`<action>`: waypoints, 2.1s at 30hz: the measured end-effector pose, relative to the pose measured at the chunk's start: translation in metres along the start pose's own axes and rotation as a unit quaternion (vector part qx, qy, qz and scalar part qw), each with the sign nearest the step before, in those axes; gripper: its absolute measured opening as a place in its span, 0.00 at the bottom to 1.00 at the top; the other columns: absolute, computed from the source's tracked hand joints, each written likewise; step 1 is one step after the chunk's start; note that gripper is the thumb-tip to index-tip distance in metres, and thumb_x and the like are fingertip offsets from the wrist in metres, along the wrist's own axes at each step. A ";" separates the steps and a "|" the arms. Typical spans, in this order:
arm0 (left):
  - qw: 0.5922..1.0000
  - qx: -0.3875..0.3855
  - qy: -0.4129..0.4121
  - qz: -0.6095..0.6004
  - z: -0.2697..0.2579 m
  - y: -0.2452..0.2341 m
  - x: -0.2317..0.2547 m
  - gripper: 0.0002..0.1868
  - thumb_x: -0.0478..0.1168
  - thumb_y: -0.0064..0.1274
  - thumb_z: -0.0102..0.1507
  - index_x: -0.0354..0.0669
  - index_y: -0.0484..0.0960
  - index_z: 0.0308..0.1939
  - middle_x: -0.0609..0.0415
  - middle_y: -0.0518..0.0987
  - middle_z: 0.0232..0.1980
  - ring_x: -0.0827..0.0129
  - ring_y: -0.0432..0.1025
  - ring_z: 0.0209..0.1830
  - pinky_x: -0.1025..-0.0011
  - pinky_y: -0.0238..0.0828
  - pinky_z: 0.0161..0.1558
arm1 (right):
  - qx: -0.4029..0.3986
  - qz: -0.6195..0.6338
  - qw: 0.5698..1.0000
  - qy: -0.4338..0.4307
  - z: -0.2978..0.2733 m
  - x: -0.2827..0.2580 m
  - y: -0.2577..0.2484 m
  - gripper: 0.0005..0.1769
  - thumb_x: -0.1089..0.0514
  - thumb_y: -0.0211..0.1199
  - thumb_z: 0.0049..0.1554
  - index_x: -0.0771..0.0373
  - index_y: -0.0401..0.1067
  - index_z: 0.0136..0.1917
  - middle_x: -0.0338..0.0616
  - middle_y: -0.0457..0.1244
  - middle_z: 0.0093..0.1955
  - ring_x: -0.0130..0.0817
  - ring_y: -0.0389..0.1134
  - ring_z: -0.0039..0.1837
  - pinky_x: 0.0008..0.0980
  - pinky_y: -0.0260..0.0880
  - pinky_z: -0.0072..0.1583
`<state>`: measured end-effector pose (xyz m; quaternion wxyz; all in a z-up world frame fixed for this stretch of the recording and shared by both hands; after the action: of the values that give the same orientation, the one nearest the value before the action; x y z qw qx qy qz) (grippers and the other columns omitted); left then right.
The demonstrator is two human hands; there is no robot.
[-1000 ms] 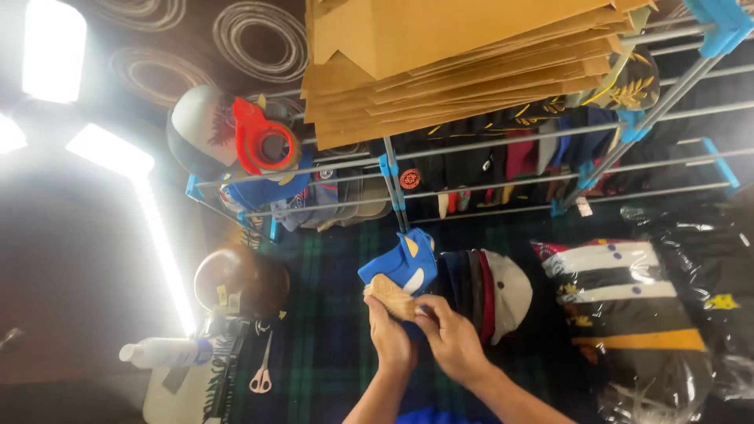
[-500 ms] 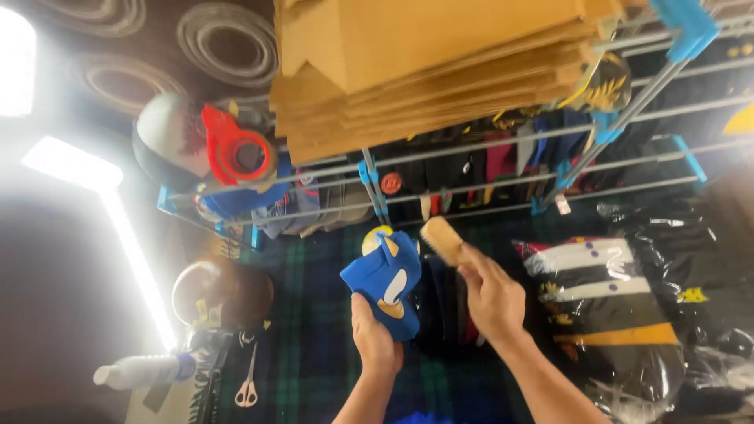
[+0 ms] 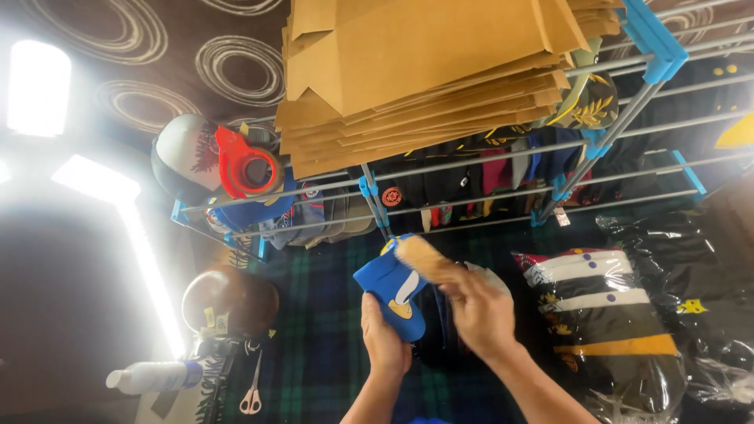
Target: Brushing dust off various hats and organizing them onto a metal storage rack.
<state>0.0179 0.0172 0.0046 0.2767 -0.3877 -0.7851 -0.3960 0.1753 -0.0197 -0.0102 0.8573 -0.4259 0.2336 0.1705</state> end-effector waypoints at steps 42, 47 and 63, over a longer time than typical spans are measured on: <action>0.954 -0.174 -0.127 -0.207 -0.021 -0.005 0.046 0.47 0.69 0.28 0.63 0.46 0.59 0.79 0.43 0.67 0.75 0.47 0.61 0.73 0.46 0.55 0.72 | -0.043 0.195 0.979 -0.034 -0.047 0.009 -0.017 0.23 0.72 0.68 0.47 0.56 0.79 0.55 0.40 0.74 0.56 0.29 0.78 0.45 0.26 0.81 0.51; 0.959 -0.153 -0.135 -0.194 -0.031 0.002 0.051 0.47 0.70 0.27 0.63 0.46 0.62 0.78 0.40 0.68 0.73 0.45 0.63 0.70 0.46 0.58 0.69 | -0.065 0.121 0.980 -0.144 -0.052 0.018 -0.003 0.25 0.57 0.67 0.59 0.46 0.68 0.69 0.32 0.65 0.39 0.30 0.67 0.37 0.32 0.71 0.36; 0.964 -0.148 -0.126 -0.182 -0.033 -0.008 0.063 0.50 0.73 0.27 0.60 0.43 0.64 0.77 0.36 0.69 0.72 0.40 0.64 0.70 0.41 0.60 0.67 | -0.104 0.063 0.956 0.269 -0.032 0.041 -0.010 0.24 0.58 0.53 0.65 0.48 0.68 0.73 0.42 0.74 0.50 0.24 0.61 0.23 0.26 0.61 0.23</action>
<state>-0.0196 0.0112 0.0656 0.0380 -0.3219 -0.8034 -0.4994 0.2057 -0.0479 -0.0429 0.7012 -0.5276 0.4624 0.1267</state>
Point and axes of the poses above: each hand's wrist, its own z-axis towards the middle knuckle, its own y-axis out of the palm, x = y × z, the point moved 1 cm from there along z, towards the middle knuckle
